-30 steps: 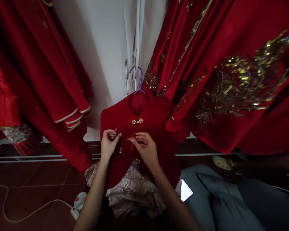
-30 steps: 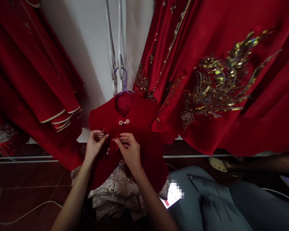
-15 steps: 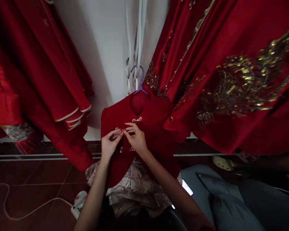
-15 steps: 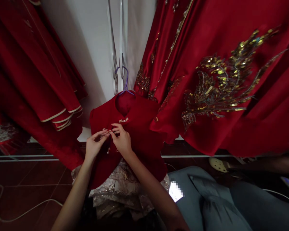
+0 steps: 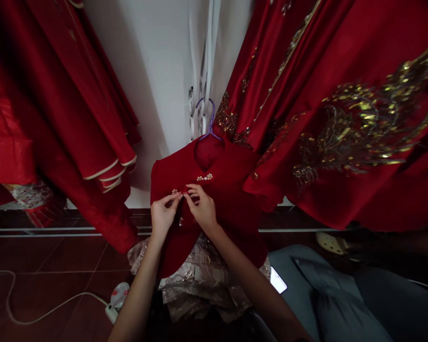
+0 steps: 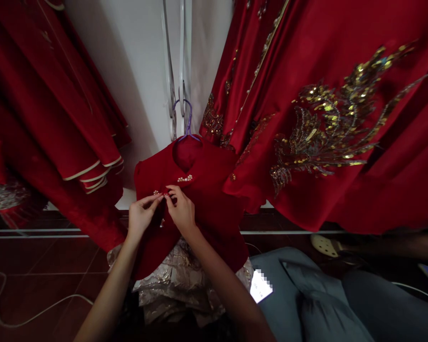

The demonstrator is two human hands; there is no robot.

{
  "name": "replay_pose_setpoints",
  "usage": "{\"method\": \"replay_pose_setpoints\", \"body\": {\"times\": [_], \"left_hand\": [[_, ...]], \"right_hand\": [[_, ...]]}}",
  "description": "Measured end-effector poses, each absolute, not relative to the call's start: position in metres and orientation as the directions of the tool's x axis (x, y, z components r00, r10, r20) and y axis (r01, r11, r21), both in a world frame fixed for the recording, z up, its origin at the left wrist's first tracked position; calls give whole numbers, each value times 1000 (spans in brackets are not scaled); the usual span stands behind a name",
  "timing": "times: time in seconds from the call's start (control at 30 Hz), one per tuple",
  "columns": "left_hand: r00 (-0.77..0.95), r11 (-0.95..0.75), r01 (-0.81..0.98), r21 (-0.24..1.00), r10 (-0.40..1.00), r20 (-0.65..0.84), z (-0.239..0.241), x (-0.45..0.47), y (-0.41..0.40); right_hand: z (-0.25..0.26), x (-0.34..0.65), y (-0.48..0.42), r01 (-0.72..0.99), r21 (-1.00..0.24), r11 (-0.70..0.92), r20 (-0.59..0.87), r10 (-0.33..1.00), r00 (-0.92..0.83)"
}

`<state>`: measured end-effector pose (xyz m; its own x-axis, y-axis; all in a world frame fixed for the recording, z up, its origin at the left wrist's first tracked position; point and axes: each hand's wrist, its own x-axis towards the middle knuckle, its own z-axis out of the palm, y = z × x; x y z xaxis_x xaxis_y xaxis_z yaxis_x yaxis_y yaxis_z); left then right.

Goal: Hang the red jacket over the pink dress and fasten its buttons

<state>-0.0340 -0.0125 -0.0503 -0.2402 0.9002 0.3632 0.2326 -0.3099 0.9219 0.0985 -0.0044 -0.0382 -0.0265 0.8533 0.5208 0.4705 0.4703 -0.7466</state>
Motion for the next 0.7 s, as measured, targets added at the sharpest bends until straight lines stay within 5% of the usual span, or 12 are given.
{"method": "replay_pose_setpoints", "body": {"times": [0.3, 0.7], "left_hand": [[-234, -323, 144, 935, 907, 349, -52, -32, -8], [-110, -443, 403, 801, 845, 523, -63, -36, -7]], "right_hand": [[-40, 102, 0, 443, -770, 459, 504, 863, -19], [-38, 107, 0, 338, -817, 466, 451, 883, -127]]}}
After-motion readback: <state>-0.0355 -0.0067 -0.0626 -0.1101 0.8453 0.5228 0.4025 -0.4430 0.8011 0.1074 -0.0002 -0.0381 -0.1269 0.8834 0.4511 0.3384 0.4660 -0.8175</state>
